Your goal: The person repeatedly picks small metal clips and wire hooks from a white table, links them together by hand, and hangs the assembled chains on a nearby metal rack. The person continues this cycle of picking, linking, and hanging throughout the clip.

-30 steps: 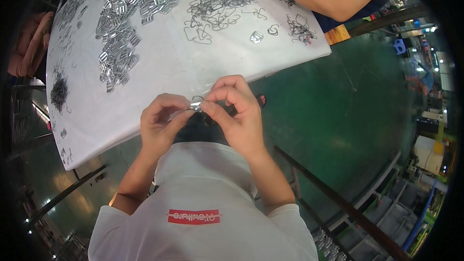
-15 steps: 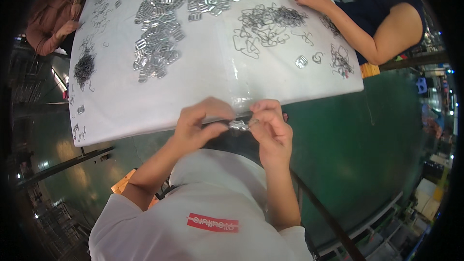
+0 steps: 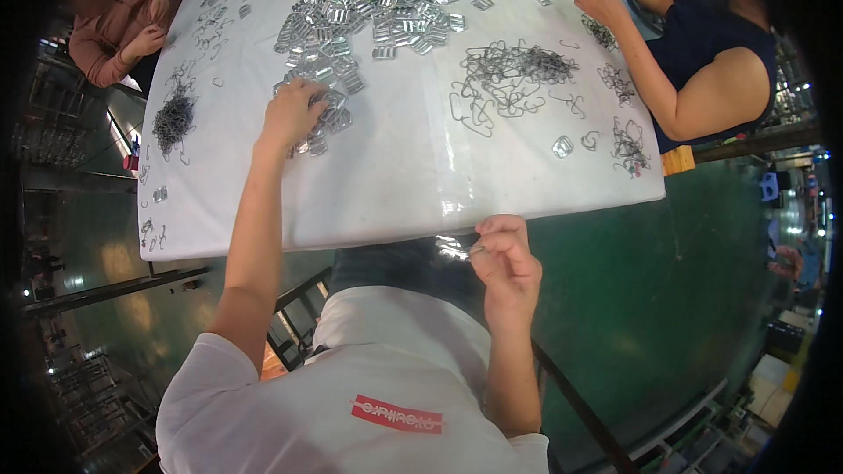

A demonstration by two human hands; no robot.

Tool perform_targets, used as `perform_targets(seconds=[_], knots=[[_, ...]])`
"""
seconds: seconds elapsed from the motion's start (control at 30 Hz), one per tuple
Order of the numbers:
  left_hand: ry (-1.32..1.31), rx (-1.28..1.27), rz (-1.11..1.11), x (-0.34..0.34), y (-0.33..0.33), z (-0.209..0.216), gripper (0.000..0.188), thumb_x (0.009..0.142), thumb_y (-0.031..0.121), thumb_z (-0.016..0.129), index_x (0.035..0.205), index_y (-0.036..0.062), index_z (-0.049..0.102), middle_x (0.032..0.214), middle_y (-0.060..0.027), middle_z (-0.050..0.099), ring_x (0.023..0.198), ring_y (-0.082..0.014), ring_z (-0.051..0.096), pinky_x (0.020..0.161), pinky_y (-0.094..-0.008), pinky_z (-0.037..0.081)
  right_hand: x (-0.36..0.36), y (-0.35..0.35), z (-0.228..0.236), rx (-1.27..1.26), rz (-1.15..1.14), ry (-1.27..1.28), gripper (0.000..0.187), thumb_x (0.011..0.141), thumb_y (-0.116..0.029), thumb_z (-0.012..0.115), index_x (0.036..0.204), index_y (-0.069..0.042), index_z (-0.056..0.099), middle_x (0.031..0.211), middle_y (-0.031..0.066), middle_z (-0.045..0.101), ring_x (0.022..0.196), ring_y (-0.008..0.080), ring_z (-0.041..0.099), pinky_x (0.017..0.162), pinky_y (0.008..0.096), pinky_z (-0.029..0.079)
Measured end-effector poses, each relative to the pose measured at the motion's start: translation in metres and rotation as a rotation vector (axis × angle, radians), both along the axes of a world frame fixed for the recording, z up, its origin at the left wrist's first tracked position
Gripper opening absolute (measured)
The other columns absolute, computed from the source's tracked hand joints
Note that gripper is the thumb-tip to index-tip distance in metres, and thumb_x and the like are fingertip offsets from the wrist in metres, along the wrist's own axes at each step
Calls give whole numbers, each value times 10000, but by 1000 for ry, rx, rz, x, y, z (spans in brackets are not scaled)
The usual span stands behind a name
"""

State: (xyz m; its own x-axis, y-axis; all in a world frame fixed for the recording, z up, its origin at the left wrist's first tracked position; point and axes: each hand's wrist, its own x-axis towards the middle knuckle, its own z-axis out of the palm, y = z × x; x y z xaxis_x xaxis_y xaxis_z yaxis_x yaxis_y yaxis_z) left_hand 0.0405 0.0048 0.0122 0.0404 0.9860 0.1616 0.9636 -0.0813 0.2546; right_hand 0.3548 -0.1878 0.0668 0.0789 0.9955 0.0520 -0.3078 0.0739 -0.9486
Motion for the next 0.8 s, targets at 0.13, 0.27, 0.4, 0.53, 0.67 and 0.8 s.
perform_targets(seconds=[0.13,0.27,0.4,0.53,0.67,0.8], knots=[[20,-200,-45,-12,19,7,333,769,295,700,1080,175,683,1060,-75,617,1014,-278,577,867,-398,475,2,-1,-1,-3,18,17,74,797,-6,662,848,-33,616,1025,59,487,1011,202,463,889,317,378],[-40,-292,-141,-27,24,13,397,740,273,722,1116,158,671,1085,-84,617,1026,-281,578,875,-376,476,3,-4,-4,21,17,17,84,798,22,648,856,-28,614,1029,61,485,1001,199,470,848,298,398],[-174,-341,-303,-33,20,18,343,747,152,709,1087,122,676,1051,-102,637,912,-248,608,817,-341,490,6,-6,-7,61,24,13,96,797,51,627,861,-19,610,1038,68,481,994,192,474,821,280,410],[-233,-256,-154,-27,12,25,251,801,99,650,1049,86,686,984,-95,668,830,-230,626,758,-332,495,10,-10,-7,40,24,45,117,792,90,597,856,-8,603,1040,76,475,993,182,474,831,278,405],[-315,172,-226,-4,-11,26,183,851,83,601,1005,52,695,844,-96,688,719,-211,635,689,-315,493,12,-9,-9,62,11,12,129,783,114,592,849,4,597,1035,77,471,989,173,474,843,279,401],[-570,-11,29,40,-44,17,171,888,117,588,1003,37,687,815,-96,685,727,-161,646,658,-275,496,12,-8,-13,66,-23,-3,126,777,116,605,843,9,596,1027,77,470,980,165,472,843,278,398]])
